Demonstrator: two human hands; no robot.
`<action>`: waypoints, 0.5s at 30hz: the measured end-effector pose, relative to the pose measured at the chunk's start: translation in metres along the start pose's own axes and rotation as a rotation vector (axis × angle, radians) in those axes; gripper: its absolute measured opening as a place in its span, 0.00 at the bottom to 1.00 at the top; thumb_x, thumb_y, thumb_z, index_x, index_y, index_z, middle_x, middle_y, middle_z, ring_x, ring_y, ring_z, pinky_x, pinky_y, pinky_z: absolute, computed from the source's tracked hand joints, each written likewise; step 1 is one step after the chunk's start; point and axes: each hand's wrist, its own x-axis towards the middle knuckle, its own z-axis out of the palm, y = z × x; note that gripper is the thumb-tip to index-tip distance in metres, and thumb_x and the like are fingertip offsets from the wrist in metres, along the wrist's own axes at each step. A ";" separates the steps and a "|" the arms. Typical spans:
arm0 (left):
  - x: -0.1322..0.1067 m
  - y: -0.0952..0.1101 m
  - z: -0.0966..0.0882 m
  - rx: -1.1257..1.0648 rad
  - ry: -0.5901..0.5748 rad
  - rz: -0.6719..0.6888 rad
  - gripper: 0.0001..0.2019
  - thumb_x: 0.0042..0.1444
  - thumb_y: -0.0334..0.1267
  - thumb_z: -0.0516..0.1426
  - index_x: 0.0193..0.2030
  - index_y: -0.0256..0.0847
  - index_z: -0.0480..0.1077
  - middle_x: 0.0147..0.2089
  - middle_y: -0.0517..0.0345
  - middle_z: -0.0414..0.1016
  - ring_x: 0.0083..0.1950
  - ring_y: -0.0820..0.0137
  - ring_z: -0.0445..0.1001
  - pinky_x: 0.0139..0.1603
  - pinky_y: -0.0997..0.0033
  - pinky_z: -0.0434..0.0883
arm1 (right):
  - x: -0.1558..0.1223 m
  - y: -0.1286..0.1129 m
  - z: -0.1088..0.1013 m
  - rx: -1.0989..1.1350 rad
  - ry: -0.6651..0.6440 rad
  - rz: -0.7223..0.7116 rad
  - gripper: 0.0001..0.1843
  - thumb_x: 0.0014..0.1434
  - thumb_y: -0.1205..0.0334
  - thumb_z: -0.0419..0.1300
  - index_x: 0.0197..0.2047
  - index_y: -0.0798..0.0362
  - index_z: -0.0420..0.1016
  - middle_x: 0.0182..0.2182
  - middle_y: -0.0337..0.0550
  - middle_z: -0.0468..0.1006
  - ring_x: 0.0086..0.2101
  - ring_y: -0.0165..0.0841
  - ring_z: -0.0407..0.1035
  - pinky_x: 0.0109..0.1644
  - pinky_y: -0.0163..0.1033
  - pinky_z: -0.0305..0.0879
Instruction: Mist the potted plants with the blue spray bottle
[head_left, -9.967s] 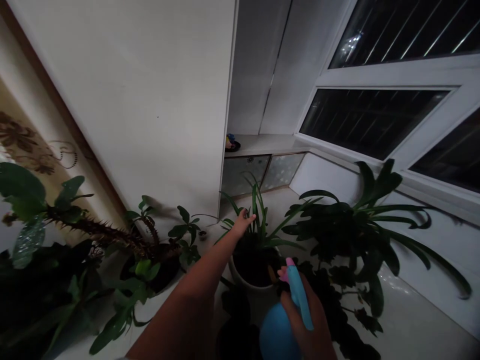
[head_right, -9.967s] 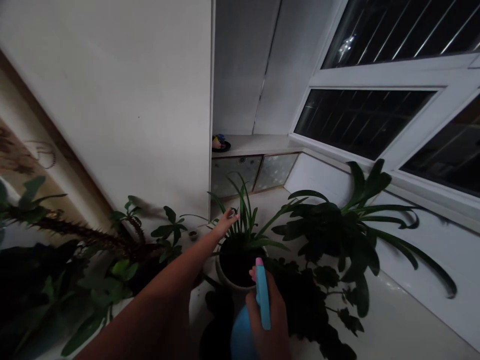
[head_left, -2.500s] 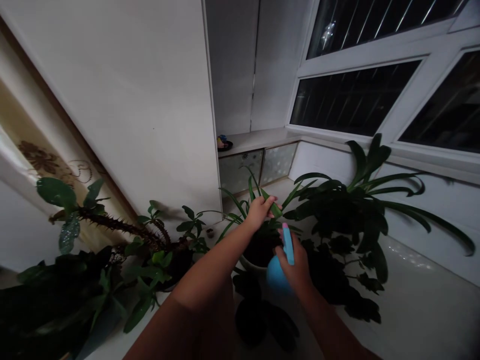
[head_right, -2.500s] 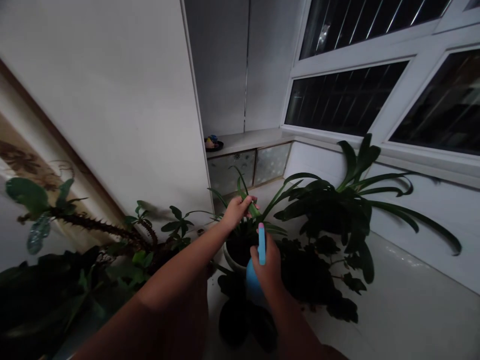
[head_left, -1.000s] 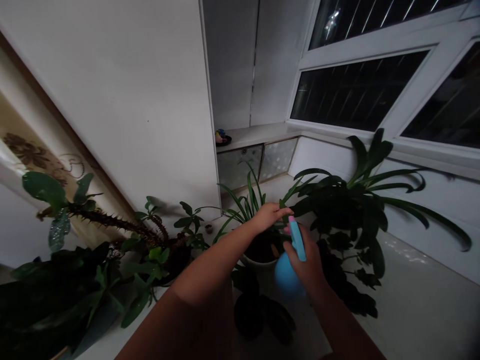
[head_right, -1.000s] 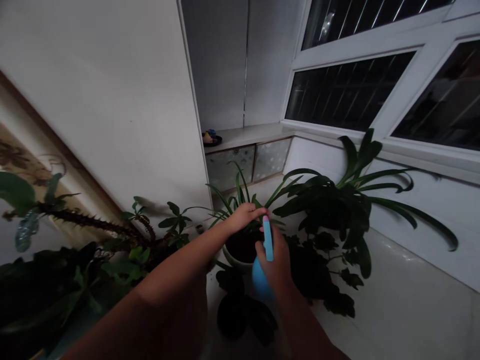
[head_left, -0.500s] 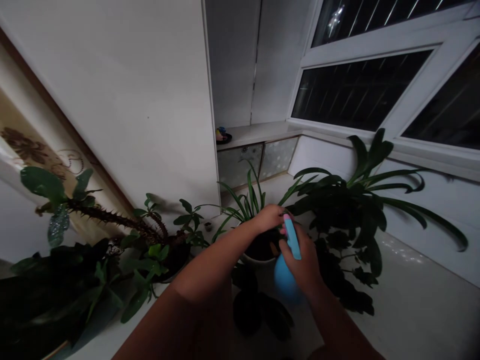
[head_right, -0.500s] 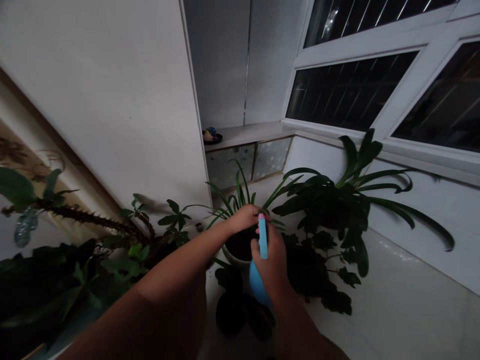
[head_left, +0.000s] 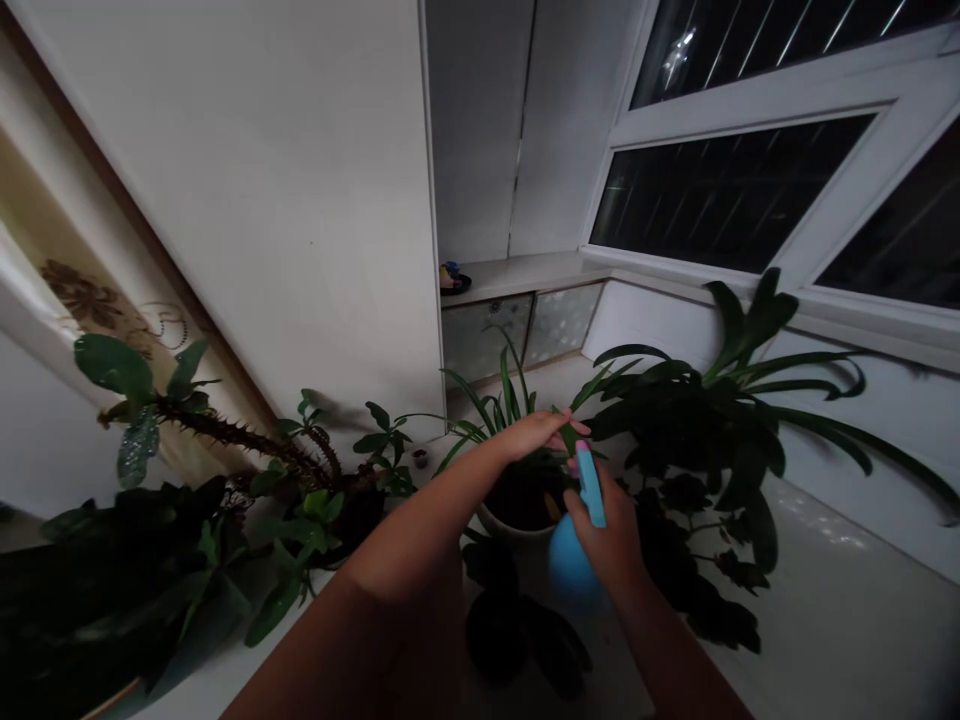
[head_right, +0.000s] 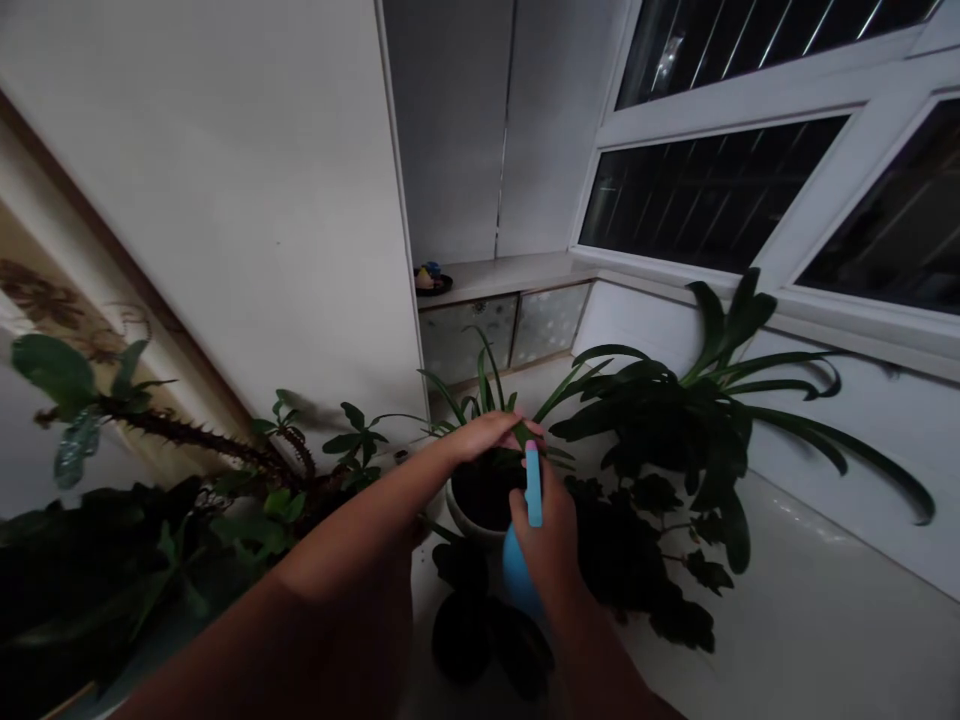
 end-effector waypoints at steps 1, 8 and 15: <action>0.000 -0.001 -0.001 -0.098 -0.005 -0.055 0.27 0.63 0.53 0.45 0.39 0.34 0.78 0.30 0.51 0.79 0.33 0.73 0.76 0.43 0.74 0.72 | 0.000 0.000 0.000 0.003 -0.005 0.005 0.20 0.53 0.59 0.53 0.49 0.52 0.70 0.41 0.50 0.79 0.42 0.45 0.74 0.45 0.49 0.72; -0.001 -0.003 -0.004 -0.088 -0.125 -0.116 0.32 0.67 0.49 0.36 0.36 0.34 0.78 0.29 0.53 0.78 0.29 0.76 0.74 0.43 0.76 0.69 | 0.001 -0.001 0.003 0.046 -0.078 -0.038 0.26 0.53 0.60 0.53 0.56 0.52 0.67 0.44 0.49 0.78 0.44 0.43 0.74 0.48 0.47 0.71; -0.008 0.003 -0.002 -0.105 -0.164 -0.107 0.33 0.68 0.46 0.35 0.35 0.34 0.78 0.28 0.53 0.78 0.27 0.77 0.70 0.40 0.77 0.67 | 0.007 -0.002 0.012 0.008 -0.094 -0.011 0.23 0.49 0.61 0.53 0.49 0.53 0.71 0.34 0.46 0.78 0.36 0.41 0.74 0.42 0.46 0.71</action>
